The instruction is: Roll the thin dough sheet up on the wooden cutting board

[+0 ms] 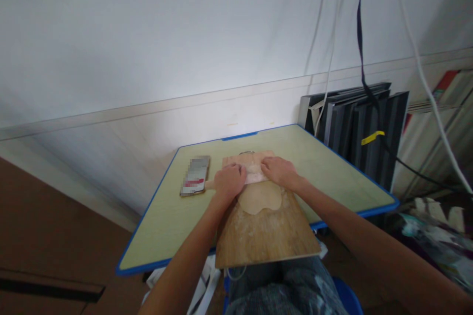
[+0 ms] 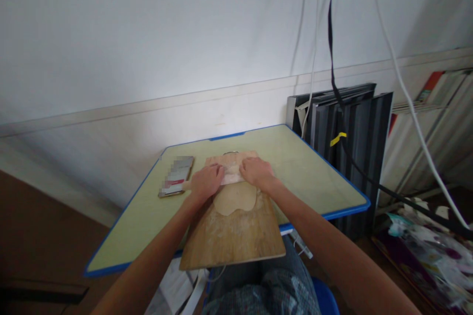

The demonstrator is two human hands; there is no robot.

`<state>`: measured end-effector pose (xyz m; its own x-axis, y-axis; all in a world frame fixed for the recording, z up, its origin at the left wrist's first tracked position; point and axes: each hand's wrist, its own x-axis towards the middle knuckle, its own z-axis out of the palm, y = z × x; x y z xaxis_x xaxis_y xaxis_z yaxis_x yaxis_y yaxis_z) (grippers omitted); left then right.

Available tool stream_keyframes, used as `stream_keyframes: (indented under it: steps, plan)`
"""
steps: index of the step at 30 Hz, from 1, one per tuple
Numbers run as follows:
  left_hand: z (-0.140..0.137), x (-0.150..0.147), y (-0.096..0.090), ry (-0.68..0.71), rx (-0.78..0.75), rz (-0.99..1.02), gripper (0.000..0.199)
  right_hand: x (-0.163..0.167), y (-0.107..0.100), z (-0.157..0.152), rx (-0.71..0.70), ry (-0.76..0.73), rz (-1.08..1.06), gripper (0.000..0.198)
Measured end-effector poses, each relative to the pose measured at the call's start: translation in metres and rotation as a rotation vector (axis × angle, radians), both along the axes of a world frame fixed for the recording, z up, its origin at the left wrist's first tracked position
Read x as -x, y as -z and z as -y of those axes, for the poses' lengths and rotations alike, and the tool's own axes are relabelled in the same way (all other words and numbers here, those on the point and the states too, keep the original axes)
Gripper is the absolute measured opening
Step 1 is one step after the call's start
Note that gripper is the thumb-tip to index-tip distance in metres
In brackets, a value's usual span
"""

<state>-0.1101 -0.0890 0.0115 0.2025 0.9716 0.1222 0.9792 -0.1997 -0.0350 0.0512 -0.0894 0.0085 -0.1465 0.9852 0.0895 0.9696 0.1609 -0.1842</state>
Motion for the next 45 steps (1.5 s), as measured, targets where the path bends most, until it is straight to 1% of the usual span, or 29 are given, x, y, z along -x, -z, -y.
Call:
stream_keyframes:
  steps: [11,17,26,34,40,45]
  plan:
    - [0.001,0.000,0.000,-0.012,-0.020,0.011,0.028,0.000,0.002,0.001,-0.037,0.023,-0.004,0.040]
    - [0.000,0.000,0.002,-0.028,-0.030,0.006,0.028,0.000,0.001,0.001,-0.029,0.038,-0.008,0.038]
    - [-0.001,0.000,0.002,-0.015,-0.044,0.006,0.027,0.001,-0.001,0.004,-0.017,0.053,-0.009,0.038]
    - [-0.001,0.000,0.000,-0.005,-0.023,0.018,0.029,0.001,-0.001,0.002,-0.015,0.043,-0.008,0.040]
    - [-0.009,0.001,-0.008,0.025,0.035,0.049,0.030,0.000,-0.002,-0.007,0.009,0.050,0.005,0.039]
    - [-0.026,0.001,-0.009,0.013,0.075,0.071,0.030,0.000,-0.002,-0.022,0.024,0.053,0.007,0.036]
